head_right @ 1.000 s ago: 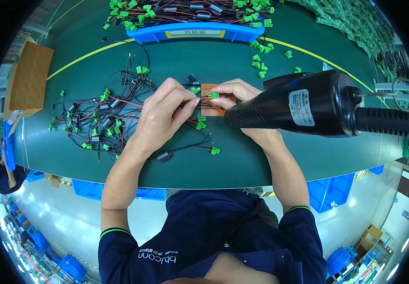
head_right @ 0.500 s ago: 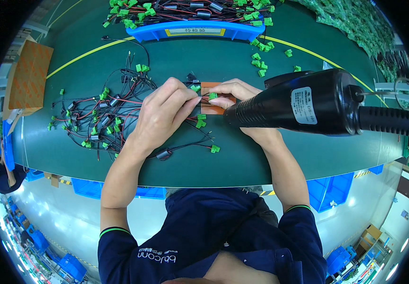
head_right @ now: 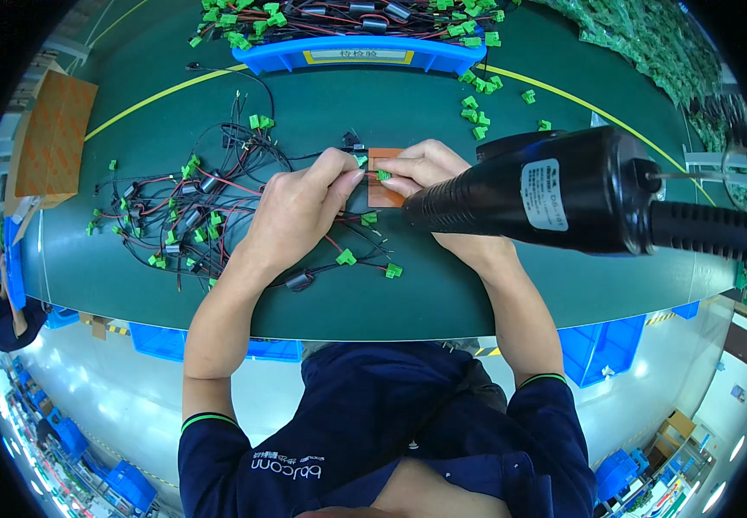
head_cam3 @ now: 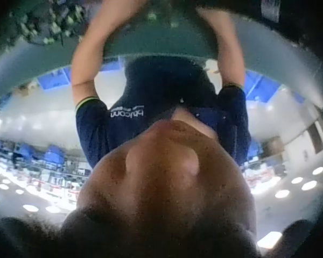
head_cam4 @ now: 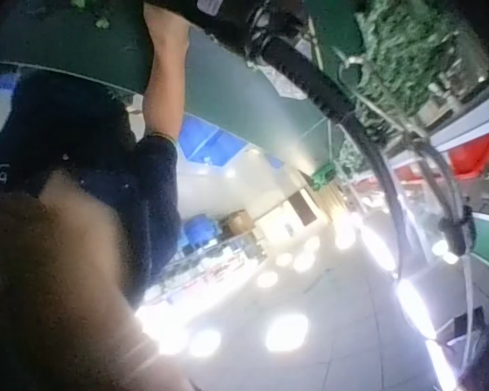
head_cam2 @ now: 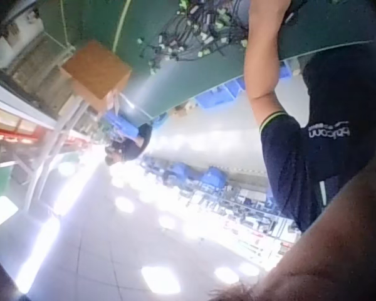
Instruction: The person assembles wire harnesses by hand, attaching green connectors to them using a heat gun.
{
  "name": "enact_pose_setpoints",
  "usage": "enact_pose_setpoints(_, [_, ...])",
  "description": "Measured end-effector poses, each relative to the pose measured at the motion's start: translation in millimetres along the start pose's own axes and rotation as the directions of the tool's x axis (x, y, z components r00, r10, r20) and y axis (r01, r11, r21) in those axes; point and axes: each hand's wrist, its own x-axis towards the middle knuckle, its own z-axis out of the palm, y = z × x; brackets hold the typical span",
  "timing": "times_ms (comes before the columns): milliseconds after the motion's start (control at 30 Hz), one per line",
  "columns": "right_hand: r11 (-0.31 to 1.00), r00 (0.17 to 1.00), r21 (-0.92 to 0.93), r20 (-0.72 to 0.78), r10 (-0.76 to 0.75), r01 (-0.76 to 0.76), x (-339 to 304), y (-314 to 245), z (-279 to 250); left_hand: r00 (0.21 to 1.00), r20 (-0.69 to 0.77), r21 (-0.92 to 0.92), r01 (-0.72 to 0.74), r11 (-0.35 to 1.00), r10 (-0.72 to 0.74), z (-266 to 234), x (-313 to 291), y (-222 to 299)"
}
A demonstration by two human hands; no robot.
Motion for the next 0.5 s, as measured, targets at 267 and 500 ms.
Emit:
enact_pose_setpoints(267, [0.985, 0.991, -0.162, 0.133, -0.03, 0.052, -3, 10, 9, 0.984, 0.159, 0.227, 0.038, 0.973, -0.075, -4, -2, 0])
enact_pose_setpoints(500, [0.952, 0.988, -0.28, 0.126, -0.089, 0.121, -1, 8, 10, 0.997, 0.048, 0.223, -0.073, 0.972, 0.063, 4, -5, -5])
